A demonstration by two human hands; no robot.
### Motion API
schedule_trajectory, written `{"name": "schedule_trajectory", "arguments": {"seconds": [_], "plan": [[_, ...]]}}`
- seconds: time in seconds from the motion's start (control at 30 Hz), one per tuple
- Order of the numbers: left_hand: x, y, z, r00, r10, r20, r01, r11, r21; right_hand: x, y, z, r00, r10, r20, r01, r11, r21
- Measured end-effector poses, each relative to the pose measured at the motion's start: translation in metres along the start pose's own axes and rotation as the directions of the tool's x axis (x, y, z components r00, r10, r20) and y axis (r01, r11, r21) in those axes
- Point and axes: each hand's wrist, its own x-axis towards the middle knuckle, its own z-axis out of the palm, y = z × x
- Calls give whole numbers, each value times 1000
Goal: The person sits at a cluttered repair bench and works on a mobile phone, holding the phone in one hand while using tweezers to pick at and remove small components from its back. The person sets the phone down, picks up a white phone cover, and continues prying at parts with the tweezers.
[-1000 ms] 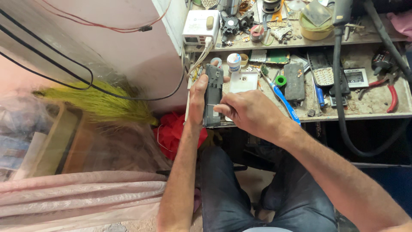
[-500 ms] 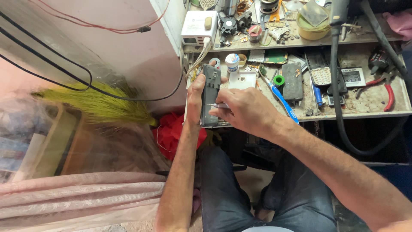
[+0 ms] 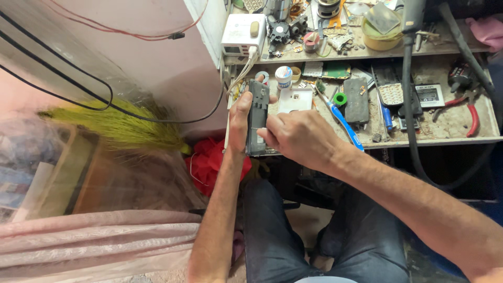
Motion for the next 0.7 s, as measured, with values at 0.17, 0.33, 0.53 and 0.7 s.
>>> {"name": "schedule_trajectory", "arguments": {"seconds": [0.17,0.33,0.53,0.7], "plan": [[-2,1,-1,1000,-5,0,5,997,78,-2,0,-6,989,-146,-4,145,985,-89],[-1,1,2,1000,-8,7,9,997,-78,-1,-4,-2,1000,30,-3,-30,1000,-4],[-2,3,3,998,-69,-12,67,994,-85,0,3,3,984,138,115,-140,990,14],[1,1,1,1000,9,-12,-8,999,50,-1,7,2,993,68,93,-65,997,-28]]}}
